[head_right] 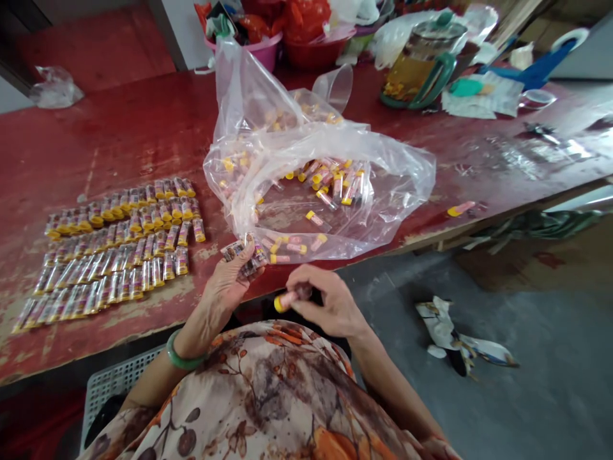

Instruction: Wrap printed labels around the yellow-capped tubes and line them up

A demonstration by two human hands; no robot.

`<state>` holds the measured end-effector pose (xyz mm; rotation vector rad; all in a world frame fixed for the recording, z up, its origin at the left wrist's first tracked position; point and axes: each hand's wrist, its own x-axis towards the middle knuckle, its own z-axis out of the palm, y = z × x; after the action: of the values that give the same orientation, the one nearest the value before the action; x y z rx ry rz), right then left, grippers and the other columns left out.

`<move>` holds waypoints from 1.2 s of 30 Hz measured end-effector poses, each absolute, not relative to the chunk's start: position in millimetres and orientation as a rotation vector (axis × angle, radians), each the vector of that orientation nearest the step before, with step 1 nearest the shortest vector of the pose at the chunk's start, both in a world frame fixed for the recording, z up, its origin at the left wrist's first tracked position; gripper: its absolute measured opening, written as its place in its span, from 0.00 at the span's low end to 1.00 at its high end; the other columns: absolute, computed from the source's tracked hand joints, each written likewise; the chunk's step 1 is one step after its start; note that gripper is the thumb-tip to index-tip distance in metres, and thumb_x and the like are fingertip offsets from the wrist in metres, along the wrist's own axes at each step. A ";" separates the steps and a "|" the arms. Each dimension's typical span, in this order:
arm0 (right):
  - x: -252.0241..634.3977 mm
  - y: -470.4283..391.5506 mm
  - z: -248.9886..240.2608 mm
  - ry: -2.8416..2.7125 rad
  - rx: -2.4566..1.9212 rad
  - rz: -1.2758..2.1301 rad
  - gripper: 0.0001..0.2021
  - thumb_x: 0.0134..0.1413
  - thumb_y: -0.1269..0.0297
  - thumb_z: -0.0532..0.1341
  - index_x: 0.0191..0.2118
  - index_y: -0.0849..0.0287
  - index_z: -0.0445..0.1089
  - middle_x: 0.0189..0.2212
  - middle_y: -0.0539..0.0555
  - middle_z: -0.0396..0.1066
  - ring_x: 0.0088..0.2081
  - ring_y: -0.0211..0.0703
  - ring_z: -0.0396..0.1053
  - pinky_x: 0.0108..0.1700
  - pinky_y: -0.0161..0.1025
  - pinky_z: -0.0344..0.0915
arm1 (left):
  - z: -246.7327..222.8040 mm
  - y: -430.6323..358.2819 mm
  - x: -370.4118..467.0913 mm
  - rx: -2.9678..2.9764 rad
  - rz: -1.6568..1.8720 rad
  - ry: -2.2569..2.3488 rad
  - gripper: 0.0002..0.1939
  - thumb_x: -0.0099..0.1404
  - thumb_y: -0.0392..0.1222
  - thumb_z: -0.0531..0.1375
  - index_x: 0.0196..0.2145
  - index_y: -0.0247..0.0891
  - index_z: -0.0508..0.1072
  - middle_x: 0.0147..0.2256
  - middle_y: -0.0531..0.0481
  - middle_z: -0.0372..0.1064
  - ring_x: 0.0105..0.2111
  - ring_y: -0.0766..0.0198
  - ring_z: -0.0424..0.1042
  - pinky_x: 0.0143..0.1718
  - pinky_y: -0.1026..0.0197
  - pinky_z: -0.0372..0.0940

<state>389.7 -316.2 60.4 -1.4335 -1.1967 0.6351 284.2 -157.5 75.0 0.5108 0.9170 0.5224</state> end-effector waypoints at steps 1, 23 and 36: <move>385.2 -321.2 57.7 -1.278 -1.443 0.743 0.09 0.50 0.70 0.64 0.40 0.57 0.70 0.30 0.49 0.70 0.29 0.34 0.67 0.30 0.32 0.64 | 75.3 -157.8 284.9 0.508 0.515 0.905 0.12 0.47 0.35 0.72 0.29 0.33 0.74 0.27 0.50 0.75 0.22 0.65 0.74 0.24 0.64 0.70; 375.5 -328.9 49.3 -1.399 -1.814 -0.570 0.21 0.56 0.74 0.60 0.56 0.60 0.65 0.39 0.60 0.66 0.38 0.42 0.67 0.35 0.37 0.67 | 82.0 -187.9 300.6 0.491 0.417 0.798 0.15 0.48 0.36 0.72 0.34 0.34 0.75 0.31 0.49 0.75 0.30 0.64 0.75 0.39 0.59 0.72; 356.6 -324.9 50.4 -1.429 -1.978 -0.694 0.07 0.58 0.65 0.59 0.42 0.58 0.68 0.34 0.55 0.72 0.36 0.42 0.72 0.40 0.38 0.68 | 90.9 -197.3 294.7 0.707 0.394 0.866 0.14 0.46 0.35 0.72 0.30 0.37 0.73 0.27 0.53 0.74 0.24 0.66 0.73 0.29 0.63 0.72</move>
<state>356.6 -324.9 50.4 -1.9780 -1.4287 -0.6938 294.7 -197.3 90.9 0.7067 0.8659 0.3939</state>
